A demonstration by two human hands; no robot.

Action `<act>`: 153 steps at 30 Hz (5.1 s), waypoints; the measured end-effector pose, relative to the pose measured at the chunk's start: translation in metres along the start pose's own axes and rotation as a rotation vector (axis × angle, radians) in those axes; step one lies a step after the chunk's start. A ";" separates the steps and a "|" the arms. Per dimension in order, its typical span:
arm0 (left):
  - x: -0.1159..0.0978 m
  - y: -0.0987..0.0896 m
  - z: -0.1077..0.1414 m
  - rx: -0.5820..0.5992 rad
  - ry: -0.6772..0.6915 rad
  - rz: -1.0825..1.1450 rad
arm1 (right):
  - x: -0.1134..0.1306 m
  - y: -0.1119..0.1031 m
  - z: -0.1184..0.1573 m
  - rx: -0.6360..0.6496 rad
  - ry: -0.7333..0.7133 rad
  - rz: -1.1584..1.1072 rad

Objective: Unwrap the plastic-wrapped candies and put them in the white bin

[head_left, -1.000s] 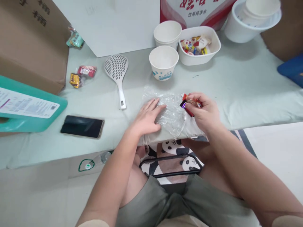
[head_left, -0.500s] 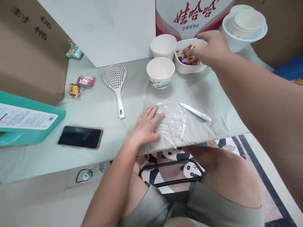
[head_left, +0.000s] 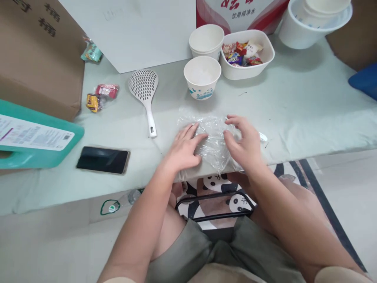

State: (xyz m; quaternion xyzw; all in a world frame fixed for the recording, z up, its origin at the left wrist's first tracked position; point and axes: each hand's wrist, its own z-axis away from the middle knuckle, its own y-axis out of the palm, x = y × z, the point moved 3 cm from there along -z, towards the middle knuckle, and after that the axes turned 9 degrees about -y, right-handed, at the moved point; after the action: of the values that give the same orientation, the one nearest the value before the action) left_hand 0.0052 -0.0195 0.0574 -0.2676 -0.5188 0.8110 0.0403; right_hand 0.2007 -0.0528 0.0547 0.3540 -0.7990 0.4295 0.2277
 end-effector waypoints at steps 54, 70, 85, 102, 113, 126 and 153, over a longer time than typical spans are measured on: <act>-0.015 0.018 -0.006 0.455 -0.168 1.729 | 0.021 -0.007 0.004 0.181 0.691 -1.438; 0.011 -0.003 -0.011 -0.094 -0.370 1.837 | -0.016 -0.004 0.000 -0.094 0.773 -0.866; 0.018 -0.013 -0.003 -0.055 -0.374 1.490 | -0.017 -0.010 -0.003 -0.007 0.953 -0.821; 0.034 -0.022 -0.001 -0.100 -0.370 1.396 | -0.021 -0.013 -0.003 0.090 0.912 -0.858; 0.041 -0.028 0.002 -0.112 -0.279 1.491 | -0.023 -0.020 -0.006 0.035 0.653 -0.844; 0.047 -0.010 -0.011 -0.421 -0.281 1.277 | -0.025 -0.017 0.000 0.195 0.277 -0.179; 0.042 -0.017 -0.006 -0.221 -0.419 1.404 | -0.026 -0.011 -0.001 0.122 0.687 -0.677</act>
State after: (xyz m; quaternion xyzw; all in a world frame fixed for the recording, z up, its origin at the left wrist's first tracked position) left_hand -0.0314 0.0077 0.0534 -0.3785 -0.3011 0.6231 -0.6147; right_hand 0.2257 -0.0464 0.0441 0.4443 -0.4910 0.4696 0.5840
